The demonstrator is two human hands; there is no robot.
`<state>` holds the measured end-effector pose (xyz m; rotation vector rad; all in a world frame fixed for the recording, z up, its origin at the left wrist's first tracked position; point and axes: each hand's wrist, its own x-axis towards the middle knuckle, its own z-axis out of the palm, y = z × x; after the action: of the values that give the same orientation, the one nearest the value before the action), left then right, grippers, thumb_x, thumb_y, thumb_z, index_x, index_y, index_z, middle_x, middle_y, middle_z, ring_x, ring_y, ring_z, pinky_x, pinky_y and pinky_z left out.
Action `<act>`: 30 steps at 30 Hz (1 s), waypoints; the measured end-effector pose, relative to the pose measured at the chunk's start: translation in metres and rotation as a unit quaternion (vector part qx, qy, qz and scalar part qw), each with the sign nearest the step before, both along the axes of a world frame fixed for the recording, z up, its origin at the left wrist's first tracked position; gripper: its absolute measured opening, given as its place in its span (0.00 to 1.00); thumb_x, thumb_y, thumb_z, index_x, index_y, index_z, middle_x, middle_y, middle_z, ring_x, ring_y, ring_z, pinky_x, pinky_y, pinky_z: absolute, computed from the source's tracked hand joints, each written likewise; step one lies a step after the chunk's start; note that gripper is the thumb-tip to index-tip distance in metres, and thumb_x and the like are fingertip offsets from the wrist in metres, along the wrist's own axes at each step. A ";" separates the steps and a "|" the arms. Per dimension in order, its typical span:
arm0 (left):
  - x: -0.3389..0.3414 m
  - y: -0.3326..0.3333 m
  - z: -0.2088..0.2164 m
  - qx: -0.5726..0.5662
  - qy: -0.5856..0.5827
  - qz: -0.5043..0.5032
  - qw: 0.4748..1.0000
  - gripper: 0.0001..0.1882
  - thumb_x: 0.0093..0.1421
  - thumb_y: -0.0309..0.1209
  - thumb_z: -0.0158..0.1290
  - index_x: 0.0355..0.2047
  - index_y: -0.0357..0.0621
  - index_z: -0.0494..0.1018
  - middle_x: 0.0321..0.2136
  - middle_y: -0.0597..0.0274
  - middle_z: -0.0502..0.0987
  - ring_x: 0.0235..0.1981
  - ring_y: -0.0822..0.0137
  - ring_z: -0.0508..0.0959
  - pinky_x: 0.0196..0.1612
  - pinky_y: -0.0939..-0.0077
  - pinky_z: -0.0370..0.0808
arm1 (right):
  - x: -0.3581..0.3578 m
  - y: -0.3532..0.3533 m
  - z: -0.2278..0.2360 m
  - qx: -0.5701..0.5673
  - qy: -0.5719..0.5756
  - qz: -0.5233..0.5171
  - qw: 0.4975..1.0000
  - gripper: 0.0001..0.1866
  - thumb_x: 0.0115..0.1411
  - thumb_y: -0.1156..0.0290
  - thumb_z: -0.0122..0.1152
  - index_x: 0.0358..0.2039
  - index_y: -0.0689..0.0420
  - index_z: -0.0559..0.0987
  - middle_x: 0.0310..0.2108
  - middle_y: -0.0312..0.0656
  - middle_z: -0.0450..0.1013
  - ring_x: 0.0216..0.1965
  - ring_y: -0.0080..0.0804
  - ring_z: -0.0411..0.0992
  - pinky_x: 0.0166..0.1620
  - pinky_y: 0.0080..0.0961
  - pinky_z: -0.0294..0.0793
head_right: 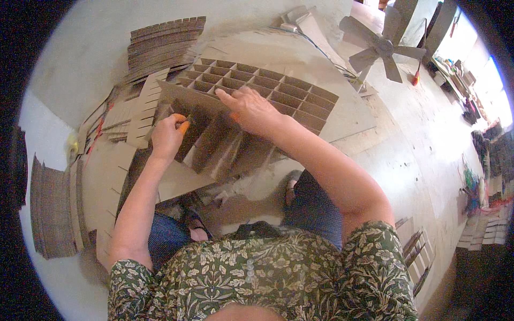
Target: The person assembles pre-cut cardboard pieces into a grid-like structure by folding and interlocking them. They handle multiple pieces, aligning and securing them together to form a larger unit.
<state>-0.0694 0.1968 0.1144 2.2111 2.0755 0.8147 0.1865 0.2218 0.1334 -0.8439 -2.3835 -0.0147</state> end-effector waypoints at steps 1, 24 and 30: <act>0.000 0.001 0.002 -0.015 -0.002 0.009 1.000 0.08 0.55 0.33 0.57 0.32 0.43 0.78 0.25 0.54 0.79 0.28 0.57 0.80 0.31 0.65 0.73 | -0.004 0.004 -0.001 -0.067 -0.042 -0.012 0.997 0.26 0.55 0.76 0.54 0.56 0.59 0.67 0.40 0.54 0.71 0.45 0.51 0.69 0.47 0.41 0.70; -0.014 0.007 -0.012 0.030 -0.057 -0.016 0.998 0.07 0.56 0.30 0.56 0.32 0.39 0.76 0.24 0.51 0.78 0.26 0.56 0.79 0.30 0.66 0.73 | -0.021 0.002 0.008 -0.070 -0.120 -0.005 0.990 0.21 0.53 0.79 0.48 0.49 0.61 0.71 0.27 0.55 0.74 0.33 0.54 0.74 0.37 0.45 0.73; -0.002 0.002 0.002 0.037 -0.046 -0.045 0.997 0.09 0.55 0.30 0.57 0.33 0.38 0.76 0.27 0.48 0.78 0.30 0.53 0.79 0.33 0.64 0.73 | -0.021 -0.001 0.016 -0.074 -0.150 -0.038 0.985 0.27 0.51 0.79 0.49 0.54 0.62 0.69 0.26 0.56 0.73 0.32 0.53 0.73 0.36 0.43 0.72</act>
<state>-0.0710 0.1984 0.1167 2.2388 1.9195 0.9803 0.1657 0.2205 0.1494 -1.0676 -2.6576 0.0057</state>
